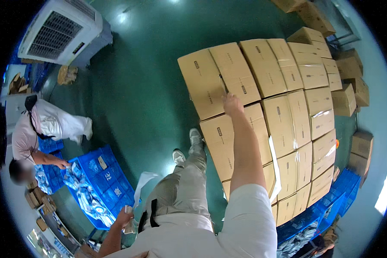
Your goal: The person stacks cardboard boxes on a pallet in a warehouse, picking them up from the floor and arranging them into a neat pile. They also handle small white papers, placing them on top of the stacked boxes.
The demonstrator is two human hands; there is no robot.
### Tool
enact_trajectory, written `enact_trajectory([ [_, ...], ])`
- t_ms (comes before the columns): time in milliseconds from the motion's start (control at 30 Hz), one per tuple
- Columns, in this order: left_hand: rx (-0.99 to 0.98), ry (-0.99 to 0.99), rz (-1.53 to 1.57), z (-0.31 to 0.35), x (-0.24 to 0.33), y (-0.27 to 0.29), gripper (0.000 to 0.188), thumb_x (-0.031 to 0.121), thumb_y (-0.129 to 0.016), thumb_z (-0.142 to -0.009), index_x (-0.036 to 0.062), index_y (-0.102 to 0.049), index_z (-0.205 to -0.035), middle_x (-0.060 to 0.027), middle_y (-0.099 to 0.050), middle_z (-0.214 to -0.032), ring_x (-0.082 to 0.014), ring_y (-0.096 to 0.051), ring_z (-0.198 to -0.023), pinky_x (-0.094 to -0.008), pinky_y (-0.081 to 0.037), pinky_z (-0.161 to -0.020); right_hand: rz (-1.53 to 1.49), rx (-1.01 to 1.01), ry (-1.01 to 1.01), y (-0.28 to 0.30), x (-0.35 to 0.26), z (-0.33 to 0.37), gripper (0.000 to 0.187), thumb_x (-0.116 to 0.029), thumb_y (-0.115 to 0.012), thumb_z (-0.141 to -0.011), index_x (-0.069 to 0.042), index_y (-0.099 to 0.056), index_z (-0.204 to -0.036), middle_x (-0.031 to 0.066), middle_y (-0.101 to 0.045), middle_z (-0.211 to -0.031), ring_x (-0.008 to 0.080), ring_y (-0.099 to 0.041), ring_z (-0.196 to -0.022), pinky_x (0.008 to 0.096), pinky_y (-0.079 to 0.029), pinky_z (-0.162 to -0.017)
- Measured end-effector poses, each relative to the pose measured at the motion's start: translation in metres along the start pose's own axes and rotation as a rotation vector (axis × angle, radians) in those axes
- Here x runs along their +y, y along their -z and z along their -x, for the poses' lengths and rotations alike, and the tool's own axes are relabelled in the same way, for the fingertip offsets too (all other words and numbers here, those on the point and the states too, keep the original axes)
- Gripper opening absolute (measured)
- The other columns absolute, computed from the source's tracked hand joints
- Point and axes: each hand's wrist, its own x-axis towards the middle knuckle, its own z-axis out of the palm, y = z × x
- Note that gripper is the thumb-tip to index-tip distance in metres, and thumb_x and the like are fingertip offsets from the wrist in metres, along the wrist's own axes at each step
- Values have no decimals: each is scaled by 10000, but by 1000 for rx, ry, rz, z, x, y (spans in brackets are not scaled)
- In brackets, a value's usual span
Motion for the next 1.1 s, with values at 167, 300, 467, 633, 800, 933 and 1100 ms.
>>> enact_trajectory([
  [167,-67,-32,334,-23,-31,-17,696,118,-664,-701,7,-441,-1351,-203,-601,-1147,-323,-609,-1012,-423,-488,-881,93,-84,25,-54,28,-57,420,-332,-592,-934,9,-531,-1172,245,-580,-1197,413,-560,-1133,483,-471,-946],
  [300,-105,77,287,-20,17,-27,649,111,-637,-709,15,-452,-1324,-178,-600,-1119,-313,-612,-956,-435,-505,-828,103,-289,188,-22,38,-78,385,-278,-680,-865,-12,-523,-1093,219,-580,-1106,380,-586,-1076,456,-491,-908],
  [467,-119,53,481,-32,41,-28,660,90,-612,-711,17,-432,-1341,-153,-594,-1057,-287,-611,-905,-417,-520,-775,395,-419,482,11,43,-75,409,-236,-761,-793,-44,-521,-1063,184,-568,-1170,370,-559,-1128,445,-505,-903],
  [633,-140,85,530,-6,88,-23,670,55,-584,-718,22,-412,-1364,-148,-582,-1064,-286,-609,-909,-406,-516,-792,523,-501,625,18,41,-72,475,-287,-777,-769,-38,-511,-1073,187,-575,-1131,354,-589,-1087,425,-520,-877],
  [800,-175,211,564,-4,102,-18,676,47,-572,-721,28,-402,-1376,-145,-578,-1082,-291,-599,-951,-400,-511,-819,686,-623,772,20,38,-84,447,-334,-695,-843,-37,-490,-1108,171,-560,-1093,352,-614,-1018,440,-525,-837],
  [933,-137,182,544,-7,101,-14,666,51,-571,-713,35,-417,-1360,-142,-576,-1086,-296,-593,-965,-430,-509,-831,686,-652,702,21,38,-85,403,-274,-697,-844,-32,-498,-1097,167,-574,-1088,342,-631,-1025,440,-541,-837],
  [1100,-243,164,641,-16,119,-15,710,56,-583,-691,25,-413,-1380,-145,-571,-1123,-293,-583,-993,-414,-494,-859,791,-749,534,21,0,-81,424,-368,-668,-870,-74,-526,-1139,170,-616,-1101,333,-634,-1028,460,-538,-805],
])
